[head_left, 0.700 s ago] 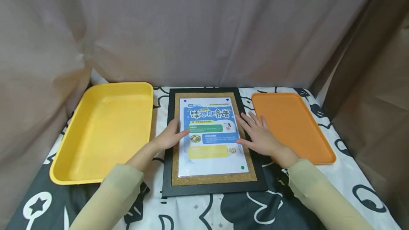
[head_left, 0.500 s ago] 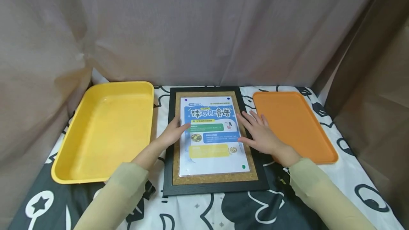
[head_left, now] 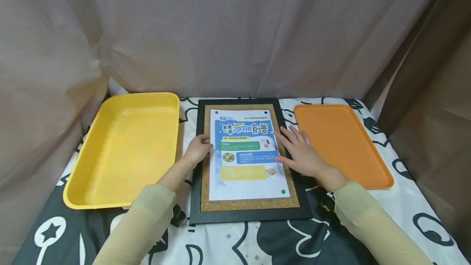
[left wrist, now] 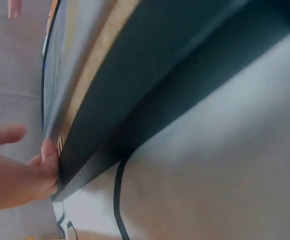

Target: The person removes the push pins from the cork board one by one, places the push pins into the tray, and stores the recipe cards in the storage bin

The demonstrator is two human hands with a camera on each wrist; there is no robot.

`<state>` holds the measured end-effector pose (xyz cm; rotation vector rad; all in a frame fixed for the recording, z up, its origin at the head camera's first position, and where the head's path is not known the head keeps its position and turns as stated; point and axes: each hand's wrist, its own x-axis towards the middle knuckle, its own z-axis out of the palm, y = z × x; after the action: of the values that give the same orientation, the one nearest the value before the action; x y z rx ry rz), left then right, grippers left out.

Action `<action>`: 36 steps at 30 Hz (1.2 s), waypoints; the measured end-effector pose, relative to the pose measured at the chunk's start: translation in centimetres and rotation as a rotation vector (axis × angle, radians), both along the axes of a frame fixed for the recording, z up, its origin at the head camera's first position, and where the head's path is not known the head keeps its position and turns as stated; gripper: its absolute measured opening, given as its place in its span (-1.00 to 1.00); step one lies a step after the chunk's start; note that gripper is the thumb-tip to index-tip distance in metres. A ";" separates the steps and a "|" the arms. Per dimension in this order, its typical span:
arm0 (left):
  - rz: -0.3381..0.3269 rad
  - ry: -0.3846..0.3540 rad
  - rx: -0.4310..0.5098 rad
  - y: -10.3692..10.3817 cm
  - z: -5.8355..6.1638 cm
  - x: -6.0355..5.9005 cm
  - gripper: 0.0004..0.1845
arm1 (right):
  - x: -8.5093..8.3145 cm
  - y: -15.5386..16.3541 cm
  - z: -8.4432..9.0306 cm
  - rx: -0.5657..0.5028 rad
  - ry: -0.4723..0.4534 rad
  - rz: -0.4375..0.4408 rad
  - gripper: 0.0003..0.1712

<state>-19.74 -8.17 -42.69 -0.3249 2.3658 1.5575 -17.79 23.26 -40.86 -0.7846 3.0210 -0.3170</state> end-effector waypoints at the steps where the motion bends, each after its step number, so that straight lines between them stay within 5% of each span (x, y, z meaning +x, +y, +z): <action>1: -0.001 0.027 -0.033 0.1 -0.2 0.1 -0.51 | 0.1 0.0 0.0 0.001 -0.001 -0.005 -0.10; 8: 0.005 0.190 -0.201 0.4 -1.1 0.8 -0.50 | 0.8 -0.2 0.1 -0.101 -0.118 -0.037 -0.31; 14: 0.004 0.212 -0.216 0.5 -0.7 0.4 -0.47 | 1.6 0.0 -0.1 -0.208 -0.352 -0.017 -0.56; 19: -0.008 0.203 -0.236 0.5 -0.4 0.2 -0.46 | 2.3 0.5 -0.3 -0.194 -0.487 0.032 -0.72; 27: -0.013 0.185 -0.231 0.6 -0.6 0.4 -0.47 | 3.2 0.3 -0.5 -0.157 -0.586 0.112 -0.93; 36: -0.018 0.195 -0.255 0.6 -1.0 0.8 -0.45 | 4.0 -1.3 0.0 -0.028 -0.544 0.076 -0.87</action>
<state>-18.90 -7.54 -43.66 -0.2125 2.7172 1.3341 -13.82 21.91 -40.81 -0.6762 2.4778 -0.4816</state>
